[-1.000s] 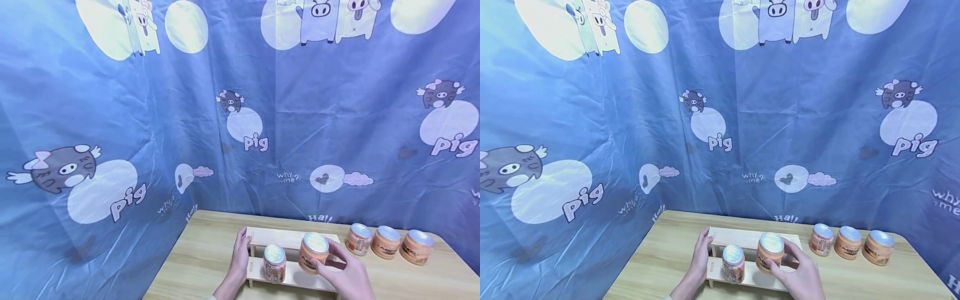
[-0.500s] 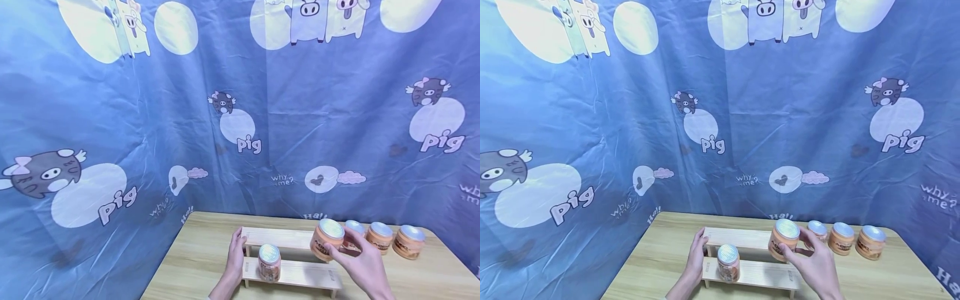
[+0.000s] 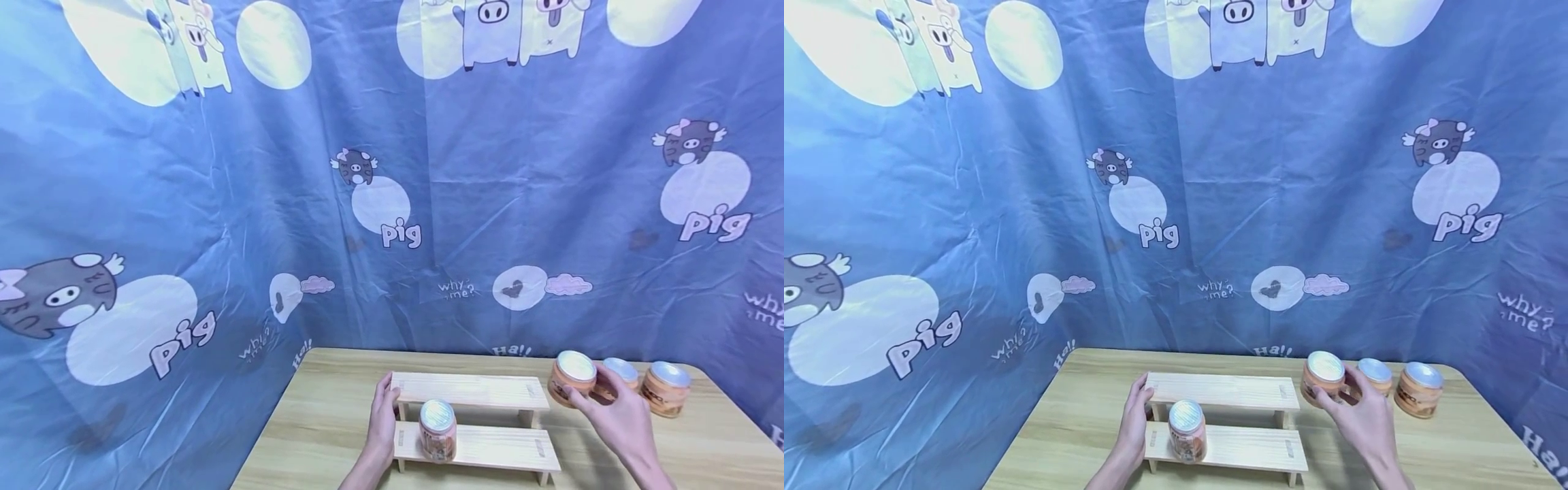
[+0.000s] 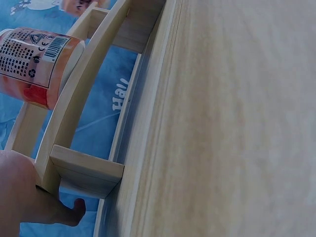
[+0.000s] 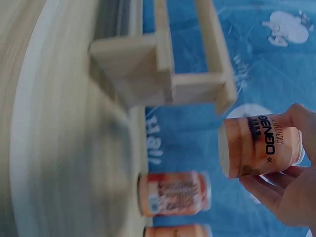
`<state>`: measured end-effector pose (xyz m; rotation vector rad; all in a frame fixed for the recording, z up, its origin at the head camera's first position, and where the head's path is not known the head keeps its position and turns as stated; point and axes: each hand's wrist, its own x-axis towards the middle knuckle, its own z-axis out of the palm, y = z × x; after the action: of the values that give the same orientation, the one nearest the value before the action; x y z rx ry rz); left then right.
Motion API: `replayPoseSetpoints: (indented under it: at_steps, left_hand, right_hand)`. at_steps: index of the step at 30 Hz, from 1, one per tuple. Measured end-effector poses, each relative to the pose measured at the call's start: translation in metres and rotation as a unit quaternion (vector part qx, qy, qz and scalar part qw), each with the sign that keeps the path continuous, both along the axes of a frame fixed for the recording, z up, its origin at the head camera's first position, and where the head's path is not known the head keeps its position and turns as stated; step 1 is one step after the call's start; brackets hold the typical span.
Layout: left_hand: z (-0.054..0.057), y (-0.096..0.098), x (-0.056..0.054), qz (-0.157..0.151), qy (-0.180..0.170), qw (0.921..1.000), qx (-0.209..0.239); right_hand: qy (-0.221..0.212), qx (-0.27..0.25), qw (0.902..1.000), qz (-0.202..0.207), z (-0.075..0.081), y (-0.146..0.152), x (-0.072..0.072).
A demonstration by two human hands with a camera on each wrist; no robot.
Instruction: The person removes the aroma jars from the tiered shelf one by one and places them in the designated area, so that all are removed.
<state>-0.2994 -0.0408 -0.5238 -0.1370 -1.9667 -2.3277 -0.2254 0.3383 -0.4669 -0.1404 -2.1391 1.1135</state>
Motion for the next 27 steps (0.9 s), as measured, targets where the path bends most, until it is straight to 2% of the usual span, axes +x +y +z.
replayPoseSetpoints:
  at_steps: [6, 13, 21, 27]
  left_hand:
    - [-0.001, 0.000, 0.000, 0.003, 0.003, 1.0000, 0.000]
    - [0.000, 0.000, 0.001, 0.000, 0.002, 1.0000, 0.001]
    - [0.000, 0.000, 0.000, -0.005, 0.004, 1.0000, 0.005]
    - [-0.003, 0.000, -0.002, -0.004, 0.007, 1.0000, 0.004]
  right_hand:
    - [-0.033, 0.031, 0.9988, -0.021, -0.016, 0.019, -0.006]
    - [-0.086, 0.038, 0.9955, 0.003, -0.031, 0.030, -0.013]
    - [-0.100, 0.066, 0.9927, 0.013, -0.043, 0.035, -0.018]
    - [-0.127, 0.059, 0.9900, 0.016, -0.049, 0.035, -0.019]
